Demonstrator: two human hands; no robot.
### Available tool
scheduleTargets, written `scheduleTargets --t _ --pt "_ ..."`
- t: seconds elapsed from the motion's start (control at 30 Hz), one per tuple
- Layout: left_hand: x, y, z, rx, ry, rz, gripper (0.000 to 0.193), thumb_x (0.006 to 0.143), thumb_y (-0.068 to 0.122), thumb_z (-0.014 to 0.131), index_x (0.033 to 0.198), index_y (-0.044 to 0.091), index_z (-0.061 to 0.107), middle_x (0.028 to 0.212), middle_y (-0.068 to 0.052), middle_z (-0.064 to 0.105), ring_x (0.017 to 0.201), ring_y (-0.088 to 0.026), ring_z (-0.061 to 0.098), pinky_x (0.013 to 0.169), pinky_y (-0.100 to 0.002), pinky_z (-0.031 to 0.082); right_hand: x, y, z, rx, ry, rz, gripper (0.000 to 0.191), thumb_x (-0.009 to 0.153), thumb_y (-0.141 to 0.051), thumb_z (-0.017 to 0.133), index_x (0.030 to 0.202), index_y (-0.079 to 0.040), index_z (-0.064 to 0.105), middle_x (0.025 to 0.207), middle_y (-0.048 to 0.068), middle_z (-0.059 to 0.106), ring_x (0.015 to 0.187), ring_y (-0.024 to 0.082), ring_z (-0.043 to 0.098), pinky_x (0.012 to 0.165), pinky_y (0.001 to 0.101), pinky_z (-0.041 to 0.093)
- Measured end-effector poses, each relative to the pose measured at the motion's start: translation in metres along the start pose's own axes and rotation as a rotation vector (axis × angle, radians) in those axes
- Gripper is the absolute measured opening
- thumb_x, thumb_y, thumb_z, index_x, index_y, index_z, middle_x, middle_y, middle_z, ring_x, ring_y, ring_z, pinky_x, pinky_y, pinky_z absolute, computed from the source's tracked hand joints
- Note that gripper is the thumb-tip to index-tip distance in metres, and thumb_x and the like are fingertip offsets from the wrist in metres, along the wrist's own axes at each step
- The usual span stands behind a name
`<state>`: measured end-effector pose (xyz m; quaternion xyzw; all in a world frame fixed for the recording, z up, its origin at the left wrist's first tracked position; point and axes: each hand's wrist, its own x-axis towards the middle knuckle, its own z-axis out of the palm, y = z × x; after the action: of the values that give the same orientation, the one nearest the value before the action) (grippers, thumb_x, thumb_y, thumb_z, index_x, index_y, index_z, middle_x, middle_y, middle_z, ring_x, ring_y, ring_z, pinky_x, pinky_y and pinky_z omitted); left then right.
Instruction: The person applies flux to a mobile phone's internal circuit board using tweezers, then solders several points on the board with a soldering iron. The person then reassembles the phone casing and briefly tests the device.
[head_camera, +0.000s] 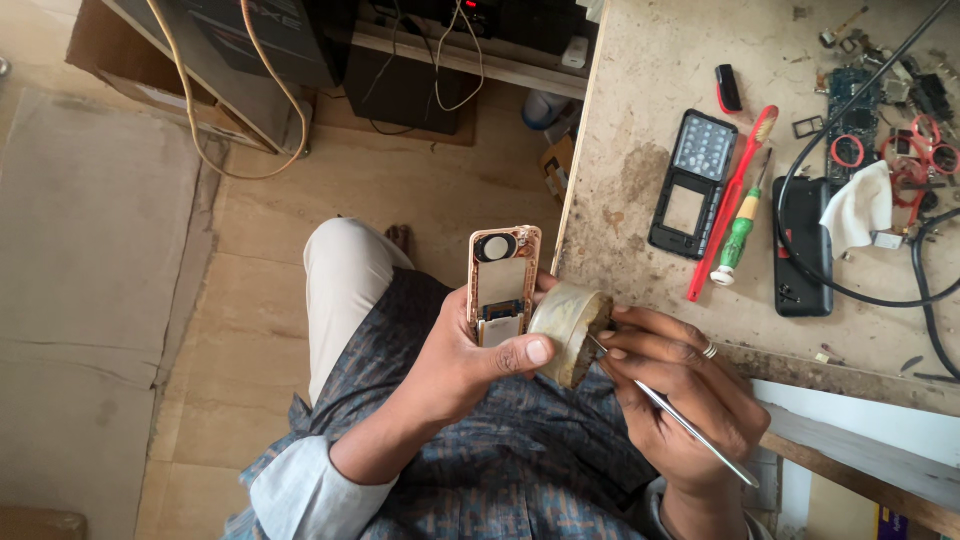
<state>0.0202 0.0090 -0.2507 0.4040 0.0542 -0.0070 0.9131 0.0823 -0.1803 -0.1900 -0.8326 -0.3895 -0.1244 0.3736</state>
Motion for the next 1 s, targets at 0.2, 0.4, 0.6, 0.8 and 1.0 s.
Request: scheduleTargets --t 0.2,0.4,0.6,0.8,1.0 --pt "0.0 -0.001 0.0 0.013 0.01 0.004 0.061 0.086 0.029 0.086 0.131 -0.004 0.063 0.101 -0.005 0.07 0.083 -0.009 0.064 0.071 -0.025 0.054 -0.001 0.0 0.0 0.028 0.012 0.011 0.011 0.092 -0.004 0.077 0.091 -0.001 0.066 0.096 0.014 0.077 0.107 0.033 0.077 0.094 0.0406 0.063" --pt "-0.001 -0.005 -0.001 -0.032 0.02 0.011 0.063 0.087 0.033 0.084 0.133 -0.004 0.062 0.104 -0.006 0.071 0.087 -0.011 0.065 0.071 -0.027 0.054 -0.013 0.008 -0.001 0.283 0.207 -0.043 0.013 0.101 -0.01 0.073 0.102 -0.002 0.063 0.094 0.018 0.073 0.094 0.03 0.077 0.089 0.0444 0.067" --pt "-0.004 -0.007 -0.003 -0.116 0.03 0.004 0.064 0.09 0.035 0.081 0.137 -0.002 0.058 0.108 -0.007 0.07 0.09 -0.012 0.065 0.069 -0.027 0.053 -0.03 0.023 -0.001 0.172 0.432 -0.076 0.023 0.091 -0.019 0.075 0.091 -0.002 0.061 0.083 0.015 0.066 0.082 0.034 0.072 0.072 0.0418 0.064" --pt "-0.01 -0.004 -0.003 -0.188 -0.001 -0.027 0.062 0.091 0.037 0.077 0.134 -0.004 0.059 0.106 -0.008 0.071 0.087 -0.013 0.068 0.067 -0.028 0.055 -0.024 0.02 0.003 0.461 0.531 -0.043 0.025 0.103 -0.031 0.063 0.105 -0.006 0.062 0.088 0.011 0.077 0.08 0.027 0.075 0.08 0.0433 0.068" --pt "-0.012 0.0 0.002 -0.222 -0.051 -0.084 0.056 0.098 0.037 0.072 0.131 -0.006 0.06 0.102 -0.01 0.071 0.084 -0.015 0.068 0.068 -0.029 0.056 -0.009 0.012 -0.006 0.481 0.085 -0.08 0.056 0.091 -0.053 0.076 0.115 -0.011 0.047 0.138 0.032 0.058 0.135 0.04 0.058 0.119 0.0522 0.046"
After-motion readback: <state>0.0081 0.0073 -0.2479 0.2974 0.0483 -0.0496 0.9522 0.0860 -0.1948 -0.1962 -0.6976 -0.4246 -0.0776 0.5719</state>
